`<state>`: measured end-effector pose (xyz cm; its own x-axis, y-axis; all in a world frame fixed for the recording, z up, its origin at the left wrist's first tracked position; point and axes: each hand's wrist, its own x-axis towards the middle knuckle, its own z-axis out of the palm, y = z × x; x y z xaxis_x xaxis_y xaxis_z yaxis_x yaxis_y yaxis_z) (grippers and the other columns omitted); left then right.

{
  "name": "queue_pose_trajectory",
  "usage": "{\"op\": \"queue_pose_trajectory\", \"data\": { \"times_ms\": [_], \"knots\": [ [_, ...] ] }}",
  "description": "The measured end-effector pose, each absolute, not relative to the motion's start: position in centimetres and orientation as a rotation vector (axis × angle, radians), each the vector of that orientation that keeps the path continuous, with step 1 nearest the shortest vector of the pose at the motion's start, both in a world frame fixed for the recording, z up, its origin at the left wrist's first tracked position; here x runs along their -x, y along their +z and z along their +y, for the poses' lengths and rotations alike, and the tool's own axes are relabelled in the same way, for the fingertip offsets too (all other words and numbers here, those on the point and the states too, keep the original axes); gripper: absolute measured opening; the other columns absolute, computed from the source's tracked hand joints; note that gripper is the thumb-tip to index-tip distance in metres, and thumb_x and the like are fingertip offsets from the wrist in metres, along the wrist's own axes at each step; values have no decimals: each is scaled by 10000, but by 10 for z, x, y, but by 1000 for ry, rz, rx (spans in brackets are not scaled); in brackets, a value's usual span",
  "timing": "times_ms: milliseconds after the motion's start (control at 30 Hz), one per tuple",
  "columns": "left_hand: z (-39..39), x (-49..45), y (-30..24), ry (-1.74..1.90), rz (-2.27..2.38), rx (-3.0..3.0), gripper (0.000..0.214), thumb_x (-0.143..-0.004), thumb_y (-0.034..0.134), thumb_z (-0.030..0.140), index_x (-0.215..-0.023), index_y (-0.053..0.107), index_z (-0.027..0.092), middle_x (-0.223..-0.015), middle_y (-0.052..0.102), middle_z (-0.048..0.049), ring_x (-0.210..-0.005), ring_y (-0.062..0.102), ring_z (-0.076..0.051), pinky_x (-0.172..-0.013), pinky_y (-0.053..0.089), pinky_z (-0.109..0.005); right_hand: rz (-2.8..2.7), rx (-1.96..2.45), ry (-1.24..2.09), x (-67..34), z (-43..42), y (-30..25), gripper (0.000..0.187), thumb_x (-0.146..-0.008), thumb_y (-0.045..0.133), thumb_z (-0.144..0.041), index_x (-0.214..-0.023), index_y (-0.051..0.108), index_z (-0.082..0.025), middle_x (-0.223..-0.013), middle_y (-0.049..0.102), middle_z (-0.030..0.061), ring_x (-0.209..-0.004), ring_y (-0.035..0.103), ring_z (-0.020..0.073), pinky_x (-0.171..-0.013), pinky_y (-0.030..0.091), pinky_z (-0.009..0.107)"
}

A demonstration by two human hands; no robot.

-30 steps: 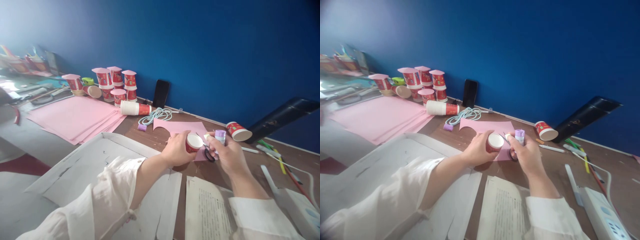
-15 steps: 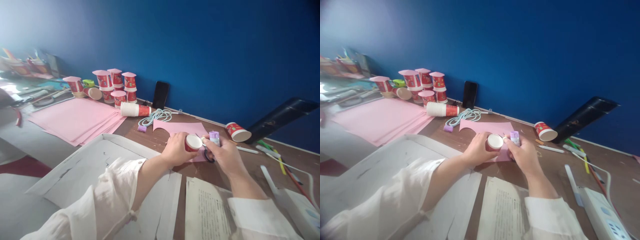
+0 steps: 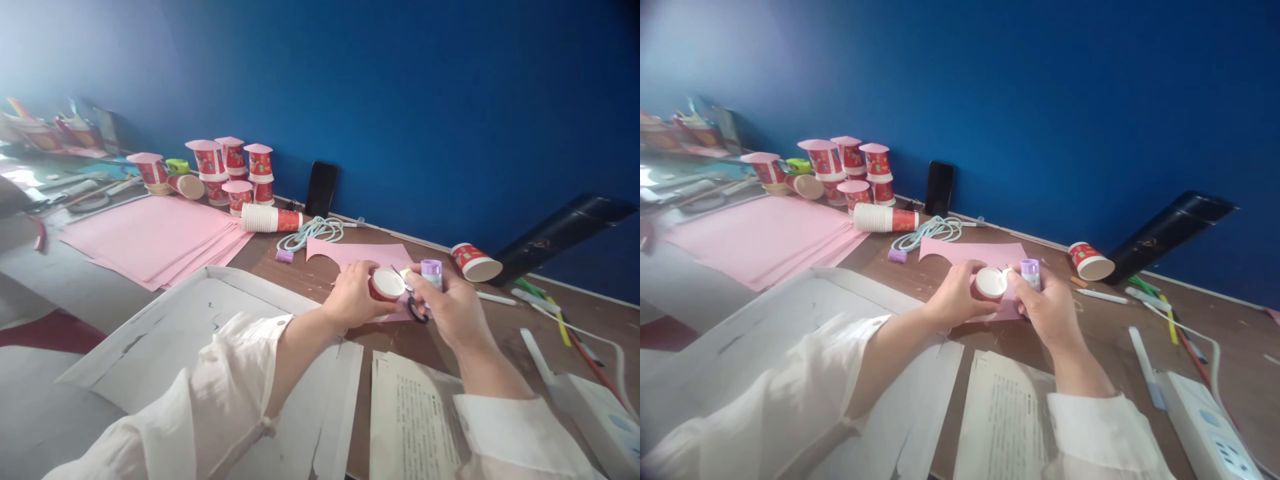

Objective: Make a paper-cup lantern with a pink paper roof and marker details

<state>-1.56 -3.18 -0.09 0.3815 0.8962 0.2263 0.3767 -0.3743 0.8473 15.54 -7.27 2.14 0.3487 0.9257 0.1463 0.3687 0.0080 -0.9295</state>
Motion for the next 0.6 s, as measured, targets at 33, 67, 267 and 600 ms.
{"op": "queue_pose_trajectory", "data": {
  "times_ms": [33, 67, 267, 600],
  "knots": [
    [-32, 15, -1, 923, 1101, -1930, 727, -585, 796, 502, -1181, 512, 200, -1186, 579, -112, -1134, 500, -298, -947, 435, -460, -1220, 1577, 667, -156, -72, 22, 417, -727, 707, -500, -1019, 679, -204, -556, 530, -39, -416, 467, 101, -394, 391, 227],
    [-32, 15, -1, 921, 1103, -1939, 692, -595, 786, 504, -1158, 522, 201, -1158, 588, -104, -1111, 507, -296, -926, 444, -456, -1235, 1589, 672, -156, -72, 22, 415, -729, 703, -504, -1014, 682, -203, -555, 527, -39, -420, 470, 103, -399, 398, 229],
    [-32, 17, 1, 906, 1088, -1986, 610, -653, 733, 466, -1164, 520, 209, -1162, 595, -86, -1094, 514, -296, -933, 437, -463, -1261, 1671, 630, -160, -72, 23, 419, -724, 691, -515, -999, 693, -198, -547, 537, -31, -439, 479, 116, -409, 404, 235],
    [-33, 18, 1, 904, 1059, -2014, 816, -543, 774, 610, -1194, 495, 205, -1204, 558, -105, -1150, 478, -294, -990, 404, -458, -1187, 1543, 640, -160, -74, 23, 417, -730, 692, -501, -1003, 665, -188, -546, 526, -43, -404, 440, 88, -373, 353, 217]
  ]
}}
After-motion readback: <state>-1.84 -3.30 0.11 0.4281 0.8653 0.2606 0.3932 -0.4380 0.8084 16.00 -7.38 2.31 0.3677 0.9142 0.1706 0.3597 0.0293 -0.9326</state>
